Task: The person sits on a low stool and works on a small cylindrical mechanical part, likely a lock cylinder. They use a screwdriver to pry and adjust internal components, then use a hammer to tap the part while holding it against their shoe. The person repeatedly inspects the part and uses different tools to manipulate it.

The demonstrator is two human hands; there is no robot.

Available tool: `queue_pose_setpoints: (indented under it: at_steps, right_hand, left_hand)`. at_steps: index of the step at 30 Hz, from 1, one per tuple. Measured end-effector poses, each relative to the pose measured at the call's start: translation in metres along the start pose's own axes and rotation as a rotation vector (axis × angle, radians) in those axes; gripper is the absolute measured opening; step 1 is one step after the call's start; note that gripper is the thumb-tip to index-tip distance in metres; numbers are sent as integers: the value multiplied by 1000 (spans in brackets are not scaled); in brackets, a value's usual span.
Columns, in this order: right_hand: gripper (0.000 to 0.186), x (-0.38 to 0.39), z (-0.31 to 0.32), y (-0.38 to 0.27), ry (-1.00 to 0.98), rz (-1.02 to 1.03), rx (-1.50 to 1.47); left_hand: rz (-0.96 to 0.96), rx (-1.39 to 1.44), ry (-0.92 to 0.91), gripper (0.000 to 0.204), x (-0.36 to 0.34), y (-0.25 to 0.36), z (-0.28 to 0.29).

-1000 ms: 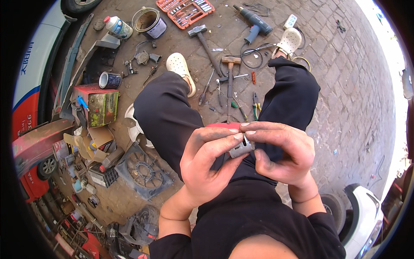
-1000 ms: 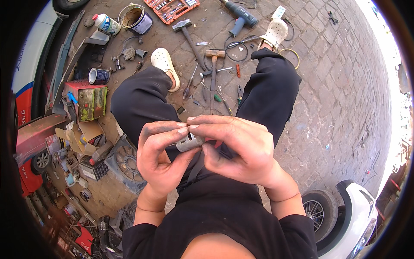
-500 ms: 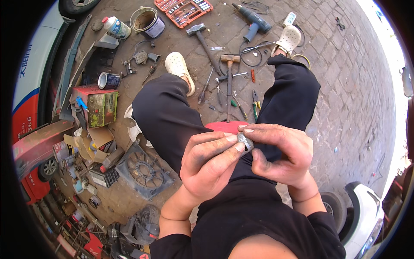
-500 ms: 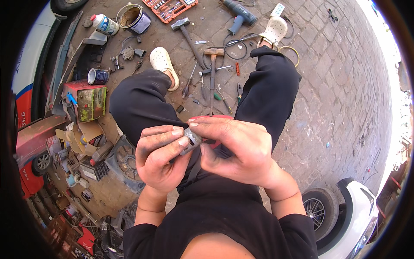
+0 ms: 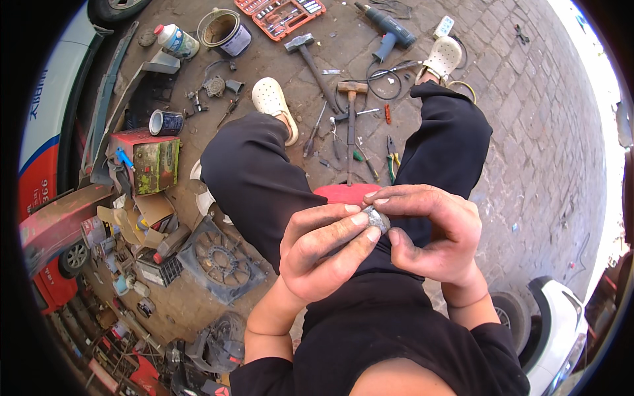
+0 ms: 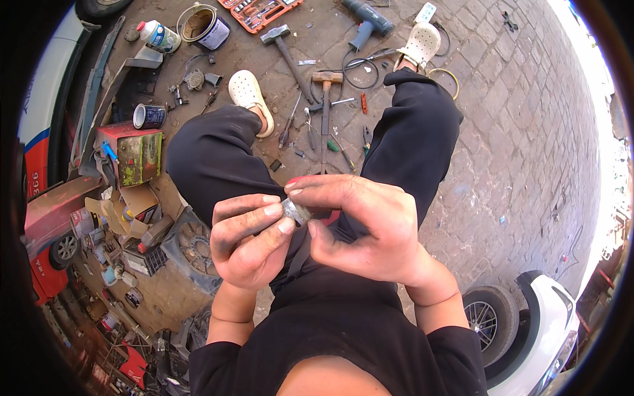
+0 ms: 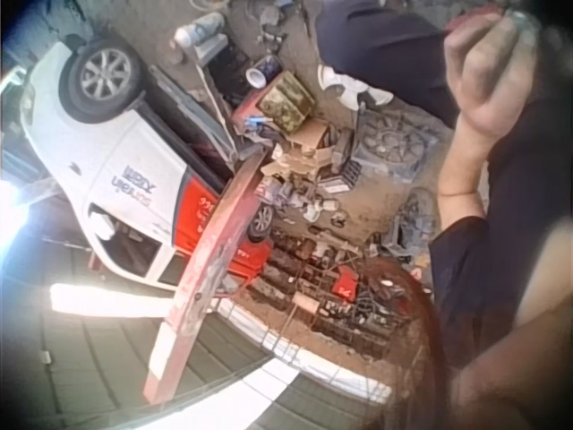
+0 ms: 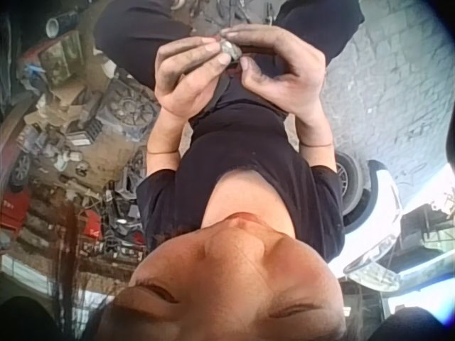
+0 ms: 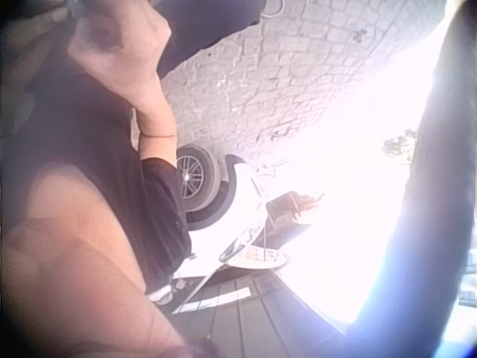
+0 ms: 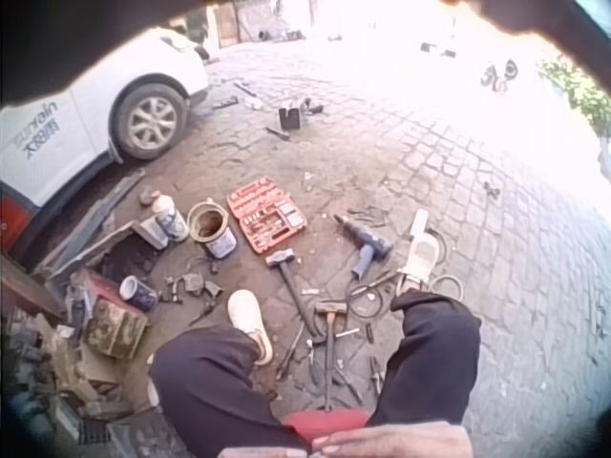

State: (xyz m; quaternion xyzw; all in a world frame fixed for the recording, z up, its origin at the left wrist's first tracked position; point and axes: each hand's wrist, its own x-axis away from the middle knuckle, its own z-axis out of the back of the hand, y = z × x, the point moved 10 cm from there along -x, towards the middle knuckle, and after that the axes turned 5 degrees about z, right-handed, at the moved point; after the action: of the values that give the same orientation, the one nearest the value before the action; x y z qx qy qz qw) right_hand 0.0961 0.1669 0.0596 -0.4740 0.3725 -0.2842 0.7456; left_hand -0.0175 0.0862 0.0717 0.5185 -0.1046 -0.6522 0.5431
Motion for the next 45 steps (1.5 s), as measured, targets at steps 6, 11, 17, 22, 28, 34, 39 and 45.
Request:
queue_pose_setpoints:
  at_steps: [6, 11, 17, 22, 28, 34, 39, 45]
  right_hand:
    - [30, -1, 1, -1, 11, 24, -20]
    - [34, 0, 1, -1, 34, 45, -51]
    - [40, 0, -1, 1, 39, 63, -92]
    - [40, -5, -2, 4, -17, -9, -97]
    - [39, -6, -3, 7, -55, -17, -78]
    - [37, -10, -1, 7, -58, 13, -38]
    - [37, -11, 2, -3, -6, 103, 85]
    - [38, -12, 2, -7, 15, 133, 154]
  left_hand:
    - [92, 90, -51, 49, -3, -13, -7]
    - [221, 98, -70, 47, -7, -24, -7]
    - [159, 100, -13, 45, -5, -19, -2]
    - [133, 128, 27, 46, -4, -18, 0]
    - [122, 119, 17, 44, -3, -20, -1]
    - [128, 131, 20, 43, -6, -24, -3]
    - [143, 170, -27, 42, -12, -33, -8]
    - [152, 173, -122, 44, -13, -38, -16]
